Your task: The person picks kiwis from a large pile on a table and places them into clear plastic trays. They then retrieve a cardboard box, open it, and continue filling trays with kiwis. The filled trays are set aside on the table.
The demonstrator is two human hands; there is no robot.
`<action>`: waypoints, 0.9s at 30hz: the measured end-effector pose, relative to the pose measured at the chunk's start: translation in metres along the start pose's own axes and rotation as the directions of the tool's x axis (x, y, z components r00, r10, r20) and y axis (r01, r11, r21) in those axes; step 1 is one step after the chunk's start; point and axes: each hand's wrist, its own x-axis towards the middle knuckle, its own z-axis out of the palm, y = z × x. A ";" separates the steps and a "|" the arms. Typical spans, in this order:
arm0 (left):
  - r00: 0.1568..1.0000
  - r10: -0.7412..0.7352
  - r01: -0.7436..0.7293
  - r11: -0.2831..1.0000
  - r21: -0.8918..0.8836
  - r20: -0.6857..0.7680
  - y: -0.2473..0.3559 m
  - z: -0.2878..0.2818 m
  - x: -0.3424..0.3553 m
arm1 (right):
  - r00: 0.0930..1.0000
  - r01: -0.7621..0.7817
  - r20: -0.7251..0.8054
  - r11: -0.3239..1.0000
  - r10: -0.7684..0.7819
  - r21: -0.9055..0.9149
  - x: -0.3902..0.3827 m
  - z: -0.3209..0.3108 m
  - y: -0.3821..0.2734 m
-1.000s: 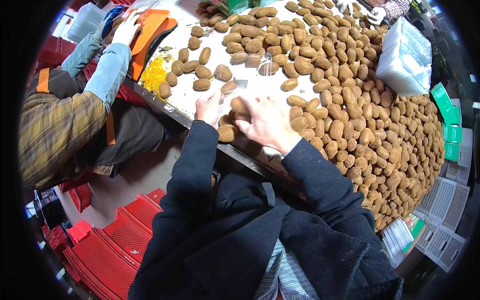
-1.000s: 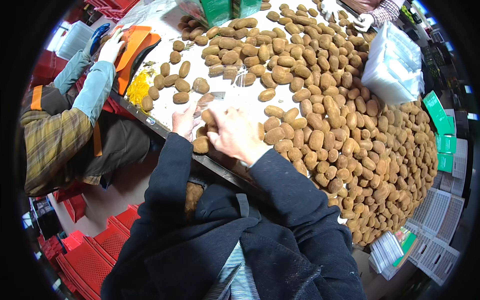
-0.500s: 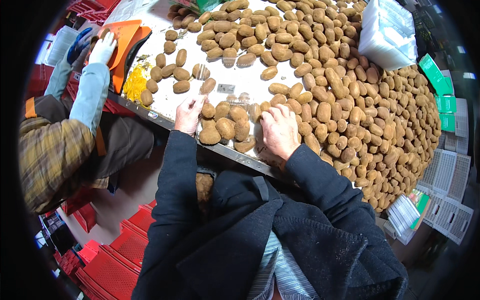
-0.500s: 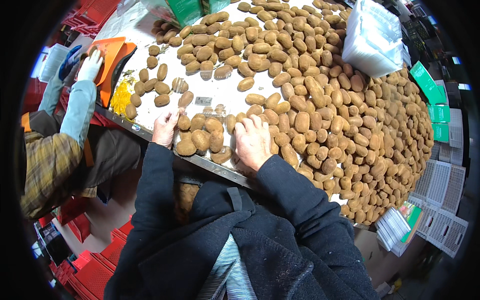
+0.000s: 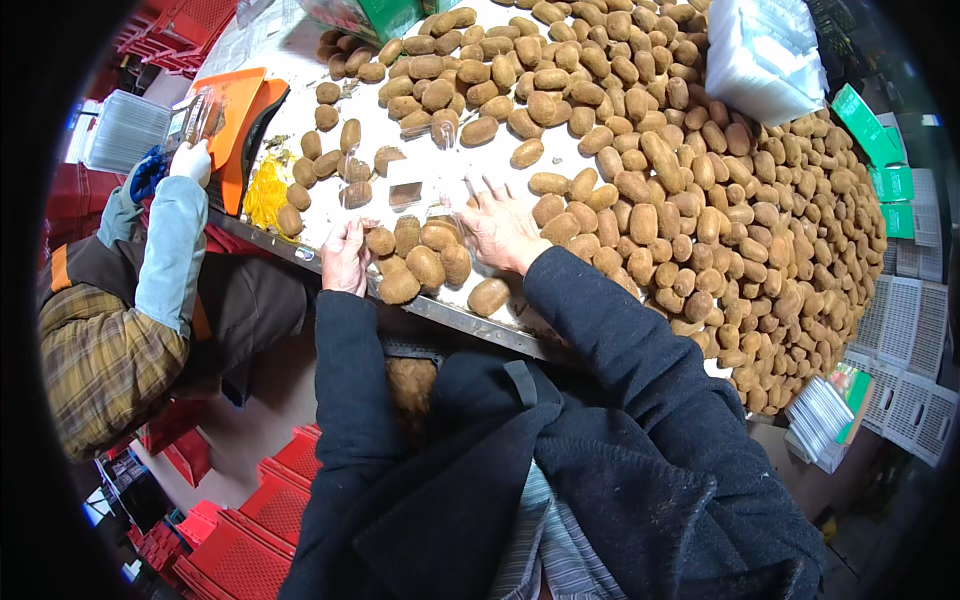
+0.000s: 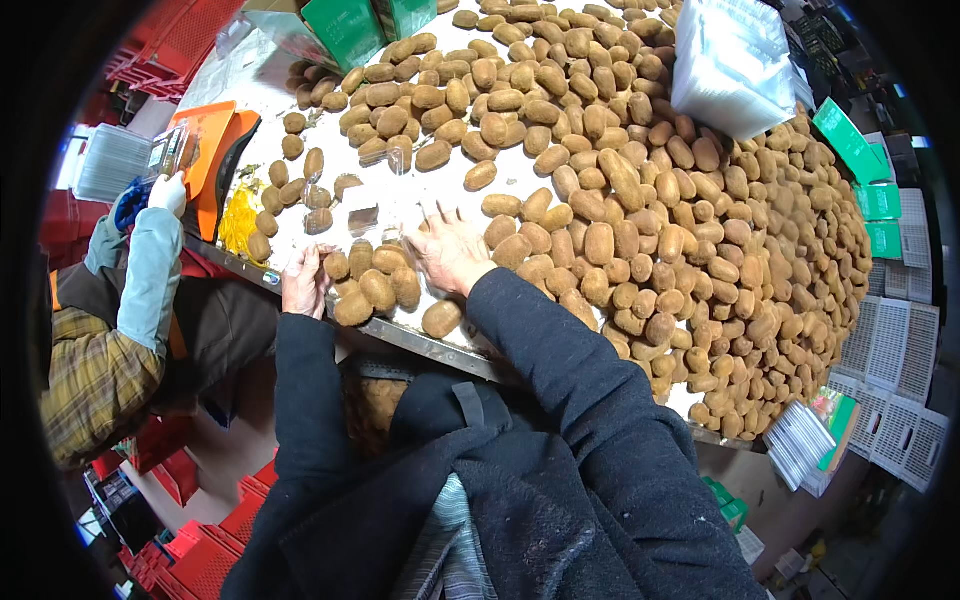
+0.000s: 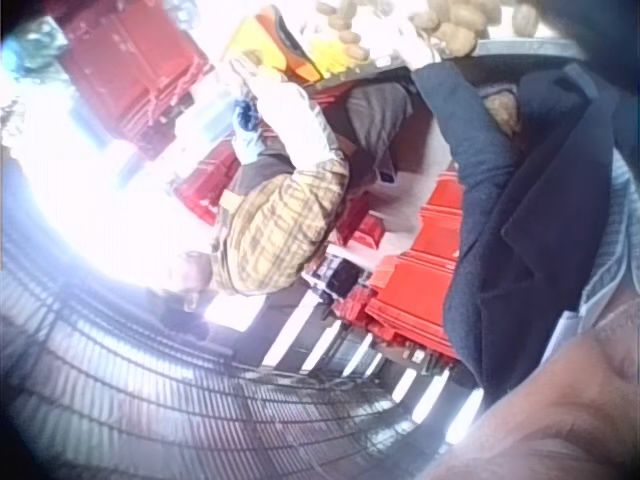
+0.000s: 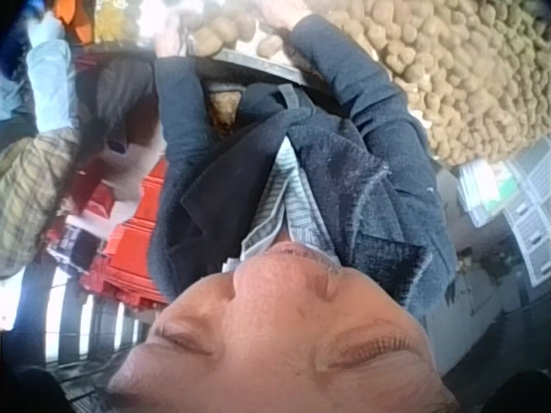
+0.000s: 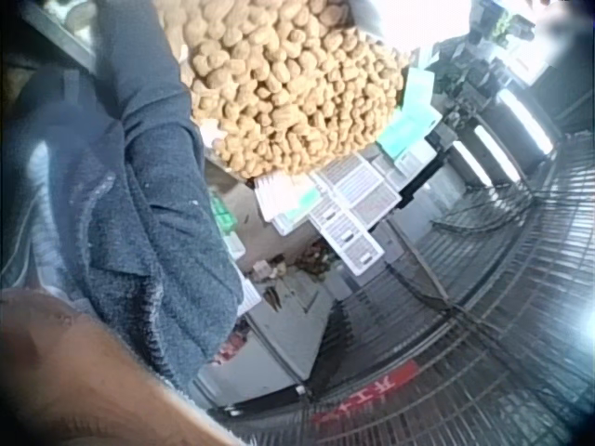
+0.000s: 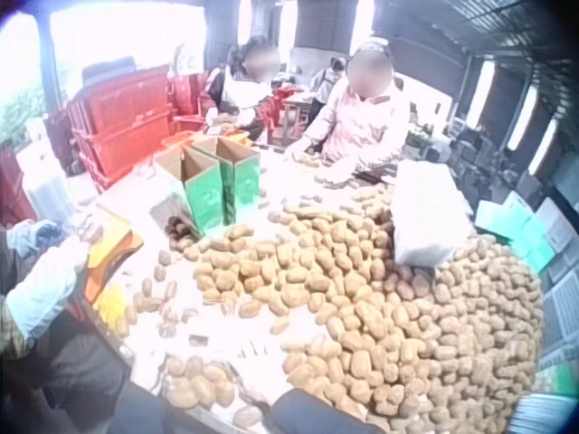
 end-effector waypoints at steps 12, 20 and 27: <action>0.996 -0.051 0.063 0.984 -0.167 0.071 -0.012 -0.002 0.008 | 0.996 0.015 0.084 0.996 -0.022 0.084 0.010 -0.009 0.007; 0.998 -0.018 0.024 0.992 -0.122 0.055 -0.008 -0.009 0.010 | 0.994 -0.098 0.072 0.984 0.088 0.147 0.021 -0.002 0.004; 0.993 0.081 -0.071 0.990 0.126 -0.081 -0.016 0.029 0.028 | 0.944 -0.308 -0.172 0.938 0.281 -0.158 0.011 -0.014 0.024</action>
